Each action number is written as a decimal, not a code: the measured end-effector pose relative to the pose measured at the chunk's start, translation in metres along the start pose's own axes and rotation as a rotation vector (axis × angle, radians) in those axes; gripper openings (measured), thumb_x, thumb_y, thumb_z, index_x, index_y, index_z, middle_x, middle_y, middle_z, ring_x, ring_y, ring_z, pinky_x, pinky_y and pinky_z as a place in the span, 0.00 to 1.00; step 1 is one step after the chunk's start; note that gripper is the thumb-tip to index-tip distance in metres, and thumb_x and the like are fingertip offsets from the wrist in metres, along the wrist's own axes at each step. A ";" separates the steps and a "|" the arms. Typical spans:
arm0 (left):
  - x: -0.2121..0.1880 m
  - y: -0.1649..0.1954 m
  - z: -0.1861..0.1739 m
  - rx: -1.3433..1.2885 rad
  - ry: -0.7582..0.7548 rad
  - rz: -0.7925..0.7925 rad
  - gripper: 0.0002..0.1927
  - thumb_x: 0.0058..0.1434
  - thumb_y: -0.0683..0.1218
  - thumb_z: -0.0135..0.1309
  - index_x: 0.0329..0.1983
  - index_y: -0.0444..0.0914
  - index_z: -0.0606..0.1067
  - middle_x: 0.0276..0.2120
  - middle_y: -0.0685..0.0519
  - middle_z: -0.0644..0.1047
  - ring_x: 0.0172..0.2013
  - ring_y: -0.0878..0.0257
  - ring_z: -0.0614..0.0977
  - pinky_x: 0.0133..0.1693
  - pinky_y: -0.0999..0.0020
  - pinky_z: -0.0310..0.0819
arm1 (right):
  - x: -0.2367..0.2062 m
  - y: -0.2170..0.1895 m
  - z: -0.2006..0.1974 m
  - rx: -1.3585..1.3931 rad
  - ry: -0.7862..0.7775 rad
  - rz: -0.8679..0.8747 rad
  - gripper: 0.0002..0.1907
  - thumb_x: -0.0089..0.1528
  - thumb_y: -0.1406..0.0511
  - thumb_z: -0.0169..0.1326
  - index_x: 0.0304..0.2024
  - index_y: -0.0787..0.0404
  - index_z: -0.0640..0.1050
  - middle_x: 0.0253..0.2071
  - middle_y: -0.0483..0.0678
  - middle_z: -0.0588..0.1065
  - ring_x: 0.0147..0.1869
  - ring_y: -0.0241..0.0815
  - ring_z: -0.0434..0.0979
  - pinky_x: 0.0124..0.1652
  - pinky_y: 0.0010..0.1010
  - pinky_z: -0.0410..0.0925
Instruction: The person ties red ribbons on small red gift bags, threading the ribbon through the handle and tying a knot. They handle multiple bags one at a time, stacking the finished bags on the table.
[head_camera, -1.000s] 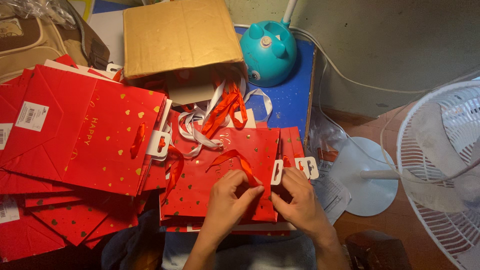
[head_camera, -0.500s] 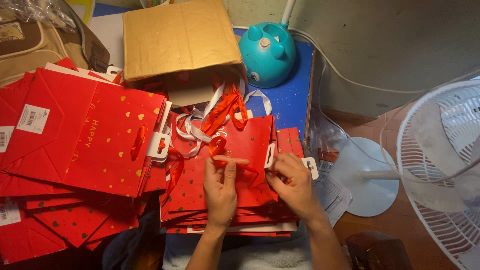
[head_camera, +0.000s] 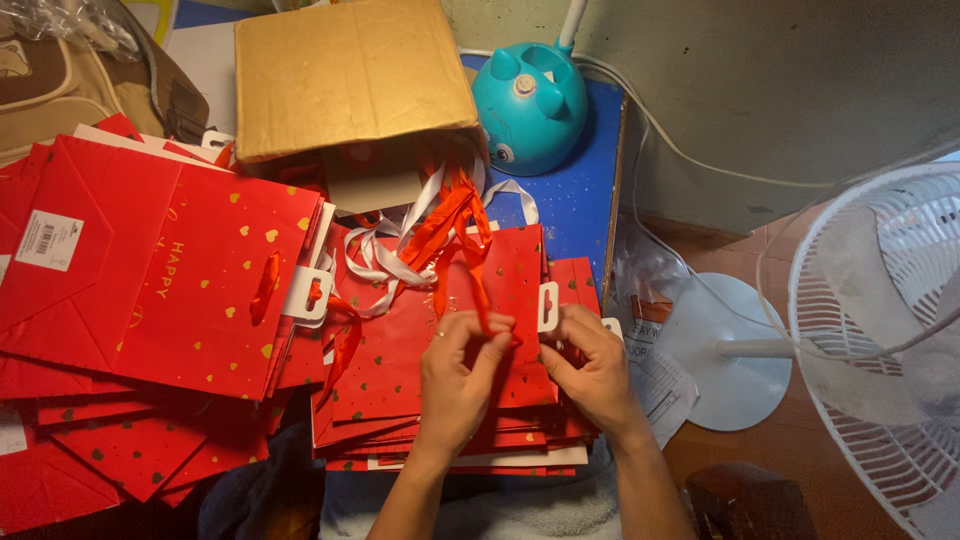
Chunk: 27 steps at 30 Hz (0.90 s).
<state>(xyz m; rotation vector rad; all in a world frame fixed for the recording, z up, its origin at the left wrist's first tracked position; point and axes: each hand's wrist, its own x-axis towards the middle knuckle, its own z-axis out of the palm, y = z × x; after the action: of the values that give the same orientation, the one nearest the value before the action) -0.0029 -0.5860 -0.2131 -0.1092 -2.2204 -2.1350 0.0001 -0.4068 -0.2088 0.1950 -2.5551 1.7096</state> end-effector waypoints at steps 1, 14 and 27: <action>-0.002 -0.003 0.001 -0.184 0.015 -0.144 0.06 0.70 0.42 0.54 0.44 0.32 0.78 0.40 0.52 0.82 0.41 0.66 0.83 0.46 0.70 0.79 | -0.002 0.003 0.000 0.012 0.001 0.020 0.05 0.57 0.73 0.60 0.35 0.67 0.77 0.36 0.43 0.72 0.33 0.31 0.68 0.30 0.23 0.61; -0.013 -0.020 -0.019 -0.608 0.058 -0.185 0.09 0.65 0.38 0.56 0.48 0.34 0.76 0.44 0.50 0.81 0.44 0.64 0.82 0.50 0.66 0.75 | -0.007 0.006 -0.005 0.019 -0.049 -0.137 0.11 0.64 0.64 0.55 0.43 0.66 0.76 0.41 0.46 0.73 0.44 0.36 0.73 0.44 0.29 0.68; -0.040 -0.007 -0.062 -0.679 0.118 -0.063 0.11 0.63 0.37 0.60 0.49 0.33 0.77 0.39 0.44 0.83 0.43 0.54 0.85 0.53 0.52 0.78 | -0.007 0.003 0.003 0.095 0.040 0.160 0.08 0.62 0.68 0.53 0.43 0.64 0.79 0.24 0.40 0.72 0.27 0.28 0.67 0.27 0.25 0.63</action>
<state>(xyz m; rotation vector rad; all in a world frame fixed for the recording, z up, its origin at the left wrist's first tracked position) 0.0357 -0.6489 -0.2210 0.0588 -1.3712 -2.7453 0.0071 -0.4075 -0.2136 -0.0411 -2.5243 1.8709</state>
